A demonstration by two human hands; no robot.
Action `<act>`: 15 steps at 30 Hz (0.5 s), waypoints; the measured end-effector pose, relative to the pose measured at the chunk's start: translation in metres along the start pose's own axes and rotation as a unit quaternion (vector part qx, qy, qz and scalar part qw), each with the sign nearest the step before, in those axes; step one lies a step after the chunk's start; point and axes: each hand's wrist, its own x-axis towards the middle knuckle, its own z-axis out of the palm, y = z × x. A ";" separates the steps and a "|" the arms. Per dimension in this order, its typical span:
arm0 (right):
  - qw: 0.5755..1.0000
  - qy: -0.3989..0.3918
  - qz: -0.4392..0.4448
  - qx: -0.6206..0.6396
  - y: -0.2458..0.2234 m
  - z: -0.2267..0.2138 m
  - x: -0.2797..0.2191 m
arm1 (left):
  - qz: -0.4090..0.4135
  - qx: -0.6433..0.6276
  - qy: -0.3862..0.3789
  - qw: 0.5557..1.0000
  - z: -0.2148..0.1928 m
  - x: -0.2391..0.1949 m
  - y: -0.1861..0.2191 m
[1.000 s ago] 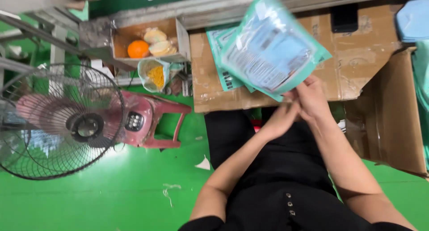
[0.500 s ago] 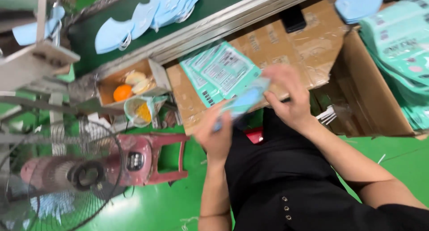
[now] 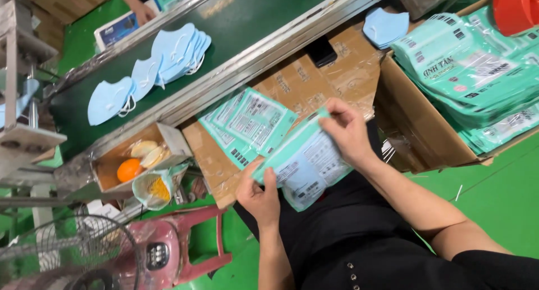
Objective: Packaging blue face masks into plastic bags on a manufacturing line.
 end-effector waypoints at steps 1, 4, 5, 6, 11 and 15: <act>0.999 0.000 0.006 -0.033 -0.003 0.005 0.002 | -0.015 0.002 0.002 1.000 0.002 0.001 -0.003; 0.993 -0.023 0.054 -0.099 -0.001 0.014 0.006 | -0.068 0.000 0.002 0.998 0.001 0.005 -0.007; 0.985 -0.050 0.095 -0.137 0.002 0.016 0.006 | -0.107 -0.007 0.004 0.994 -0.001 0.008 -0.007; 0.986 -0.048 0.094 -0.132 0.003 0.019 0.010 | -0.105 -0.003 0.000 0.995 -0.001 0.011 -0.008; 0.985 -0.117 0.076 -0.104 0.034 0.015 0.046 | -0.046 0.051 -0.049 0.996 0.010 0.040 -0.011; 0.972 -0.131 0.176 -0.088 0.049 -0.007 0.081 | -0.139 0.093 -0.040 0.985 0.048 0.069 -0.035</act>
